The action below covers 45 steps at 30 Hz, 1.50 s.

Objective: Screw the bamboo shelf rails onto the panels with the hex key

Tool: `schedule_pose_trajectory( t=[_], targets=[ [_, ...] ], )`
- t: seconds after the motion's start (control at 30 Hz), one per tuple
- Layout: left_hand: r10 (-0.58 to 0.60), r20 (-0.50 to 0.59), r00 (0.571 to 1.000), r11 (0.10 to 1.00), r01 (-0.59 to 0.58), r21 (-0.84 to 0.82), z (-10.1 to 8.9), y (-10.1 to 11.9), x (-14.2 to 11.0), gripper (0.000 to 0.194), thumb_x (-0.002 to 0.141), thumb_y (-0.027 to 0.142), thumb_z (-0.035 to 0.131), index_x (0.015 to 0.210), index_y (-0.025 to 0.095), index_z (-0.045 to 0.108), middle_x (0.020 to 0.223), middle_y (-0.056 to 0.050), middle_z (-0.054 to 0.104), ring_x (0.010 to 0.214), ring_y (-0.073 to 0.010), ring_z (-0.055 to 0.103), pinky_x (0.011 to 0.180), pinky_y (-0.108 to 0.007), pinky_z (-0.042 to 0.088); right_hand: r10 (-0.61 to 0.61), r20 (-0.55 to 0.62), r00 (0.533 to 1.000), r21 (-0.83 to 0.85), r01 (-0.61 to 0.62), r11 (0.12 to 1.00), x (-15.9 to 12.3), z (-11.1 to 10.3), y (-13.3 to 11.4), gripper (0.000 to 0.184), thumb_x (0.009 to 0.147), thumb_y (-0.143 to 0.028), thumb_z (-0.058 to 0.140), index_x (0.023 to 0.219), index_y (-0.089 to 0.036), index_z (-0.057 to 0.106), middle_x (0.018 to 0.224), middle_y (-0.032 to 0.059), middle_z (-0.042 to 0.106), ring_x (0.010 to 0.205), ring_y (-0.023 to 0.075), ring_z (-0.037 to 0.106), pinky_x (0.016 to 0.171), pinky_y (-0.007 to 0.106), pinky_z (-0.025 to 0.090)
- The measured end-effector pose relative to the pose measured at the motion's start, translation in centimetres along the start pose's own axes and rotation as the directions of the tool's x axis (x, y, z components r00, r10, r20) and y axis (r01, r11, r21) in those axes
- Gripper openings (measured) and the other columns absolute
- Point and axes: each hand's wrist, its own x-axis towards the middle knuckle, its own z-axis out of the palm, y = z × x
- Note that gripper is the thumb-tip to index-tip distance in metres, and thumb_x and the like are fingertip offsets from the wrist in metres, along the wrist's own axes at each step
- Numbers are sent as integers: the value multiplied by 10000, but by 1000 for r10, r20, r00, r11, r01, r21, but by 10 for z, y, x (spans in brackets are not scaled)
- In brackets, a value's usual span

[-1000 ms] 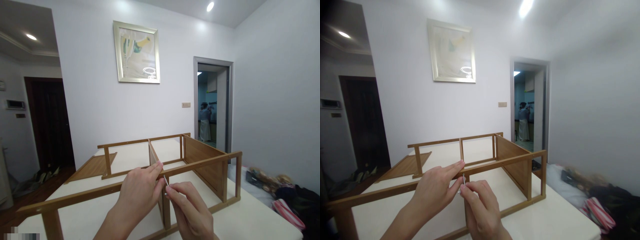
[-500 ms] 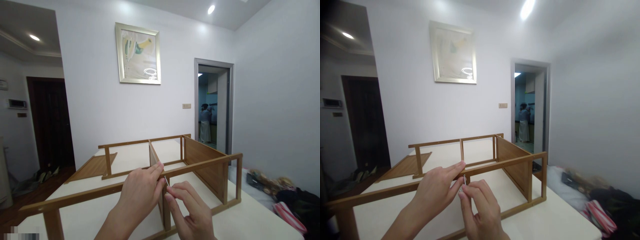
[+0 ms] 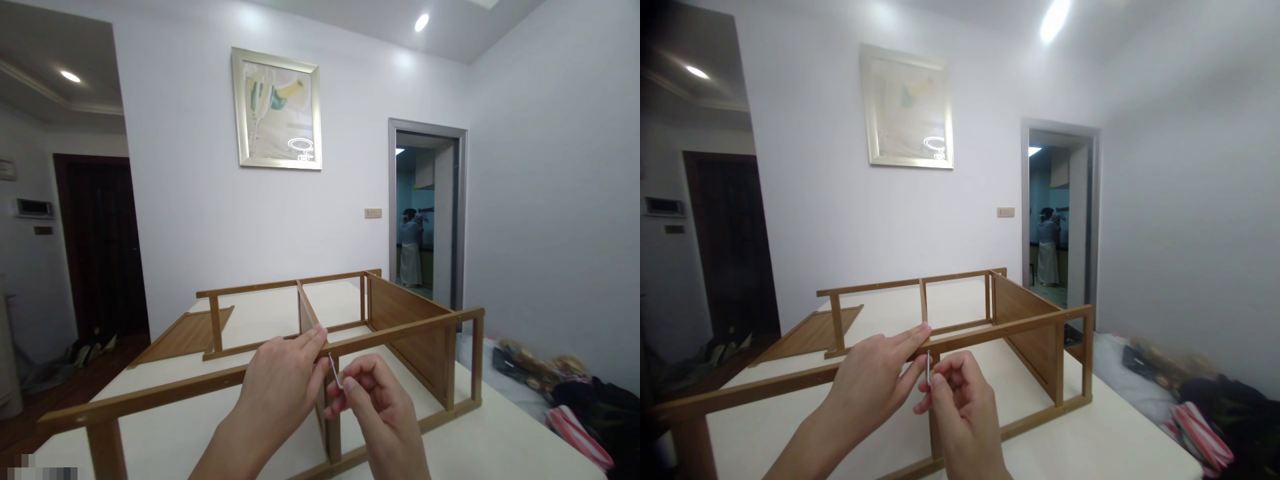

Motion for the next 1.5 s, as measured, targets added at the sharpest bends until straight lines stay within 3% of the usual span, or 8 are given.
schedule_pose_trajectory(
  t=[0.17, 0.3, 0.47, 0.67, 1.0, 1.07, 1.17, 1.5],
  targets=[
    [-5, -2, 1000, 1000, 5, -1, 0, 0, 1, 386, 915, 258, 460, 1271, 247, 608, 1251, -30, 671, 859, -253, 717, 759, -416, 575, 15, -78, 997, 70, -9, 998, -10, 3, 5, 223, 898, -387, 617, 887, -164, 604, 807, 79, 719, 641, 161, 698, 669, 294, 594],
    [10, -5, 1000, 1000, -10, 7, 2, 0, 1, 389, 913, 245, 469, 1276, 230, 608, 1270, -63, 655, 888, -238, 717, 797, -386, 568, -203, -155, 967, -127, 184, 975, -11, 1, 13, 149, 907, -320, 609, 895, -176, 643, 799, 65, 702, 678, 164, 696, 641, 255, 587],
    [12, -4, 1000, 1000, -11, 9, 3, -1, 0, 390, 920, 247, 458, 1282, 232, 603, 1270, -49, 655, 882, -245, 718, 772, -394, 575, -550, 22, 835, -486, 489, 724, -5, -11, 18, 152, 884, -100, 577, 985, -202, 627, 878, 63, 686, 818, 172, 673, 713, 272, 572],
    [42, 3, 999, 999, -42, 27, 3, -1, 1, 385, 919, 223, 464, 1280, 202, 594, 1301, -55, 636, 912, -236, 712, 809, -384, 564, -683, 155, 714, -601, 617, 508, -5, -10, 23, 212, 845, -14, 576, 973, -183, 574, 796, 54, 632, 746, 170, 618, 676, 300, 537],
    [31, 5, 1000, 999, -31, 27, 1, -1, 0, 388, 929, 233, 450, 1289, 204, 594, 1302, -42, 632, 903, -244, 714, 782, -400, 575, -487, 62, 871, -545, 438, 715, -7, 0, 13, 196, 916, -151, 504, 728, -205, 512, 630, -13, 513, 575, 116, 513, 537, 229, 425],
    [32, 3, 999, 999, -32, 26, 2, -1, 1, 386, 929, 234, 454, 1286, 207, 596, 1299, -40, 635, 904, -244, 715, 781, -399, 577, -487, 37, 872, -532, 430, 729, -8, 0, 11, 91, 908, -148, 530, 853, -201, 579, 680, 2, 573, 606, 126, 553, 565, 232, 455],
    [30, 6, 1000, 999, -30, 25, 3, -2, 2, 387, 924, 241, 465, 1287, 215, 597, 1297, -43, 636, 893, -245, 717, 775, -405, 579, -500, 25, 866, -500, 444, 744, -9, -1, 9, 209, 900, -124, 545, 1085, -201, 606, 800, 33, 655, 685, 144, 621, 616, 235, 504],
    [26, 6, 1000, 999, -26, 32, 5, -3, 1, 383, 926, 247, 460, 1281, 220, 602, 1286, -35, 643, 911, -242, 716, 785, -398, 581, -465, 305, 831, -382, 554, 740, -3, -16, 3, 398, 869, 23, 499, 1182, -211, 573, 985, 84, 678, 881, 165, 655, 754, 263, 556]
  ],
)
